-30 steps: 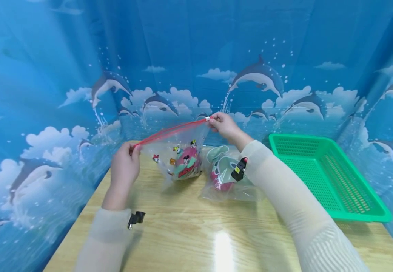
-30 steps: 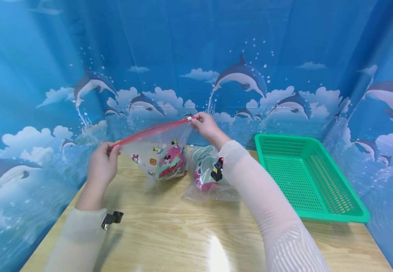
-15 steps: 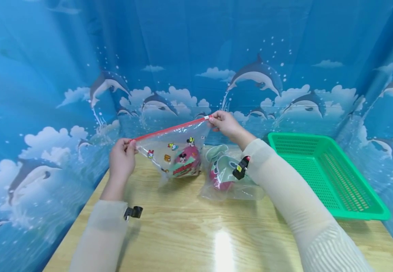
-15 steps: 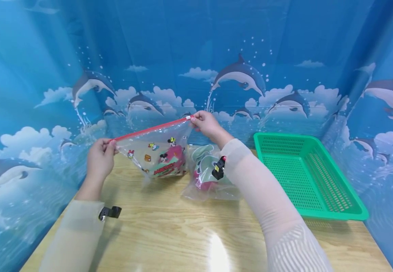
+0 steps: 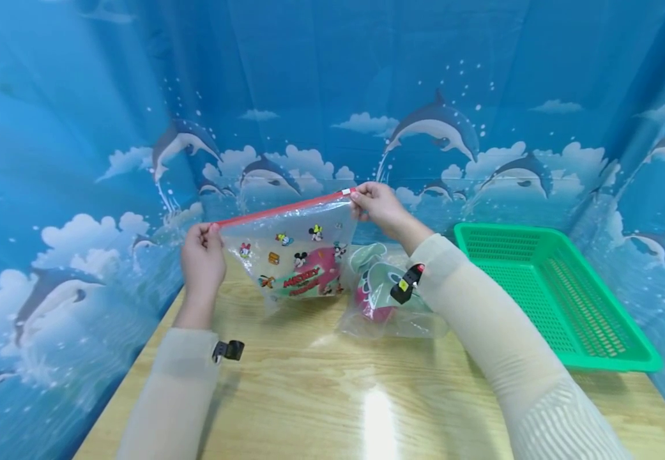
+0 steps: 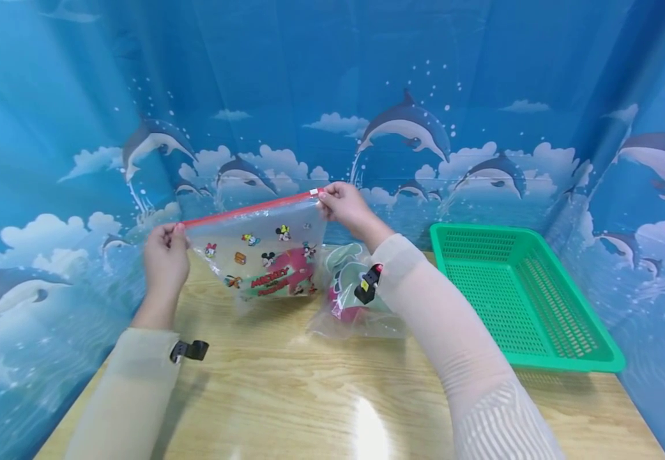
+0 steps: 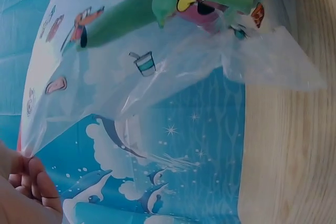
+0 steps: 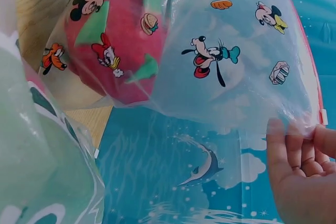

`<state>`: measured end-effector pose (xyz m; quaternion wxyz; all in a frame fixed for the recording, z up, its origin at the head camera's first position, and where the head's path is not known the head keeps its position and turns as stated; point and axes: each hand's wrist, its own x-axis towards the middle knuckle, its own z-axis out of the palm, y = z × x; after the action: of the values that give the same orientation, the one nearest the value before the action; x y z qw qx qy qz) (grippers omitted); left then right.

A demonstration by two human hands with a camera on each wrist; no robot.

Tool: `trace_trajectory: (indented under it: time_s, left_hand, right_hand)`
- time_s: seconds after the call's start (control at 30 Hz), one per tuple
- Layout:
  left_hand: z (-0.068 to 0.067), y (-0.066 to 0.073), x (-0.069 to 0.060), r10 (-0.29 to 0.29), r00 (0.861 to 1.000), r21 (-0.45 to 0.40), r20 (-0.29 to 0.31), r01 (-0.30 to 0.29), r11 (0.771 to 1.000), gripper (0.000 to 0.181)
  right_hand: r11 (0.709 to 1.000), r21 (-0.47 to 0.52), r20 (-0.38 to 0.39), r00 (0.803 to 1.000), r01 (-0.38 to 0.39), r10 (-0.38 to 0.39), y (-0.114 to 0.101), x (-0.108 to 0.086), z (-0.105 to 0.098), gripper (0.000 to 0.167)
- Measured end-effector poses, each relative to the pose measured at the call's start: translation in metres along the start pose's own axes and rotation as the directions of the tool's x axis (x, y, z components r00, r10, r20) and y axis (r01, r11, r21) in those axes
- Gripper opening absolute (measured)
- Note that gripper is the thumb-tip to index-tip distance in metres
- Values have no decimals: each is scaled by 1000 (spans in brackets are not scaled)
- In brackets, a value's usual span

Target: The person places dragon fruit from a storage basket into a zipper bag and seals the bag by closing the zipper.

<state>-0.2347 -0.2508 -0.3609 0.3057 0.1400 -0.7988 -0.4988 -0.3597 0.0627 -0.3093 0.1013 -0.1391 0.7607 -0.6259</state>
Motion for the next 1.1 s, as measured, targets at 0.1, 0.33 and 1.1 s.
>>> trace_trajectory:
  time_s: [0.1,0.33,1.1]
  left_hand:
    - [1,3,3,11,999,-50,-33,-12,999,39]
    - [2,13,7,16,997,-133,-81,-27,991,36]
    - [5,-5,4,-116,993,-221,7,115,969,20]
  right_hand:
    - [1000,28,-7,1000,4,-4,-2,-1,1,25]
    - [996,89,-33,999,11,-8,-3,-4,2,24]
    - [997,38,-15,998,69,-68,11,-9,8,17]
